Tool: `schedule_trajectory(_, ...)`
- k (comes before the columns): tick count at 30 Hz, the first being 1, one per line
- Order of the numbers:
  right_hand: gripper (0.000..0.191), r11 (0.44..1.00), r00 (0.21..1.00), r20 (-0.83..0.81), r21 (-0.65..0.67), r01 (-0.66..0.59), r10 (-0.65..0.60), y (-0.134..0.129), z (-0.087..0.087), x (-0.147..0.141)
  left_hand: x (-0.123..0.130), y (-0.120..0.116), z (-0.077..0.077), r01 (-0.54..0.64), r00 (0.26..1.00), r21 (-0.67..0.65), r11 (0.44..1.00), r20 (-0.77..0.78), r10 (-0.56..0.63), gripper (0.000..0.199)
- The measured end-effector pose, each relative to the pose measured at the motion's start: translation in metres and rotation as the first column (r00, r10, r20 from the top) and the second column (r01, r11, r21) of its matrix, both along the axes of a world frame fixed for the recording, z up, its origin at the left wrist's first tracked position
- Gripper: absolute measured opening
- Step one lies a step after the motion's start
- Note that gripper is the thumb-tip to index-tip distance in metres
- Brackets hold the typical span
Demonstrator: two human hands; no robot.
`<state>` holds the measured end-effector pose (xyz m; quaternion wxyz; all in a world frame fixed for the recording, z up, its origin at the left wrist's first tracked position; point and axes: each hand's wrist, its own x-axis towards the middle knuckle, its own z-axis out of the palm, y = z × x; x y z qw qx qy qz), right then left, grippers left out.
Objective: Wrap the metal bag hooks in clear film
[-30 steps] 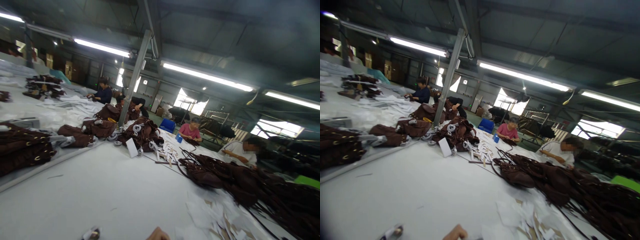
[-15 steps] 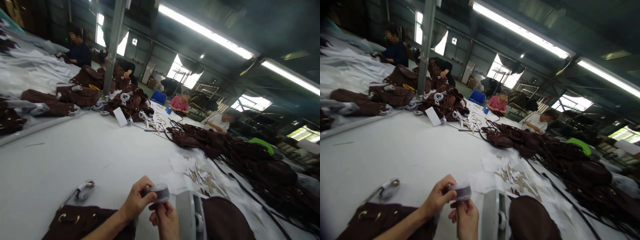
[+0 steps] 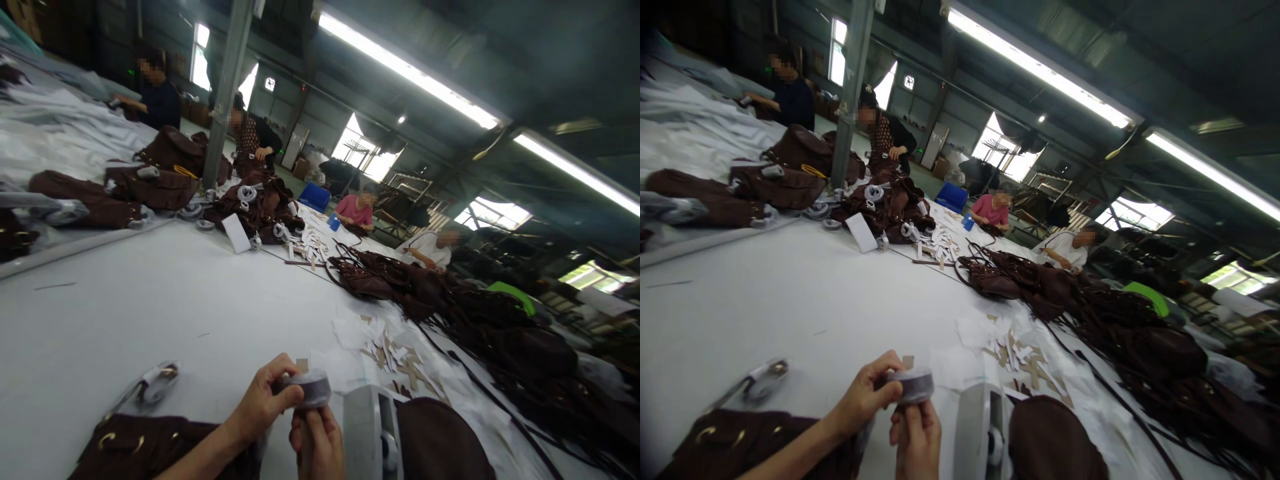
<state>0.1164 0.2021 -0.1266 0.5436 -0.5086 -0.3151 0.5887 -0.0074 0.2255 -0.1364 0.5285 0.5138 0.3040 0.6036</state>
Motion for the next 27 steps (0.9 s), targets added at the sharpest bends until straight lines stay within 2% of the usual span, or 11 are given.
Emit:
schedule_trajectory(3,0.048,0.991,0.987,-0.133,-0.087,-0.103,0.091,-0.003,0.003,0.006,0.001,-0.001,-0.001,0.015,1.000,0.007,1.000,-0.007,-0.015,0.031)
schedule_trajectory(5,0.050,0.978,0.974,-0.173,-0.126,-0.167,0.145,-0.004,0.006,0.007,0.003,-0.001,-0.004,0.038,0.998,-0.007,0.999,0.056,-0.038,0.032)
schedule_trajectory(8,0.051,0.981,0.975,-0.154,-0.092,-0.173,0.158,-0.004,0.008,0.005,0.007,0.000,-0.007,0.095,0.975,-0.073,0.993,0.210,-0.078,0.055)
schedule_trajectory(10,0.053,0.991,0.988,-0.096,-0.042,-0.125,0.121,-0.003,0.005,0.003,0.007,0.002,-0.008,0.146,0.969,-0.087,0.986,0.213,-0.125,0.070)
schedule_trajectory(13,0.056,0.999,0.999,0.003,0.013,-0.047,0.047,-0.001,0.000,0.001,0.004,0.005,-0.006,0.196,0.977,-0.060,0.979,0.102,-0.189,0.058)
schedule_trajectory(15,0.057,1.000,0.998,0.056,0.025,-0.017,0.016,0.000,-0.002,0.000,0.002,0.006,-0.005,0.167,0.985,-0.063,0.984,0.042,-0.164,0.047)
schedule_trajectory(19,0.053,1.000,0.993,0.117,0.005,-0.003,0.003,-0.002,0.003,-0.003,0.003,0.009,-0.009,0.139,0.988,-0.185,0.973,0.087,-0.125,0.047)
schedule_trajectory(23,0.037,0.997,0.997,0.044,-0.038,-0.068,0.069,-0.004,0.019,0.000,0.002,0.009,-0.013,0.196,0.977,-0.283,0.939,0.137,-0.163,0.045)
schedule_trajectory(27,0.036,0.988,0.990,-0.044,-0.069,-0.135,0.132,-0.001,0.036,0.002,-0.002,0.008,-0.010,0.250,0.962,-0.329,0.911,0.192,-0.195,0.041)
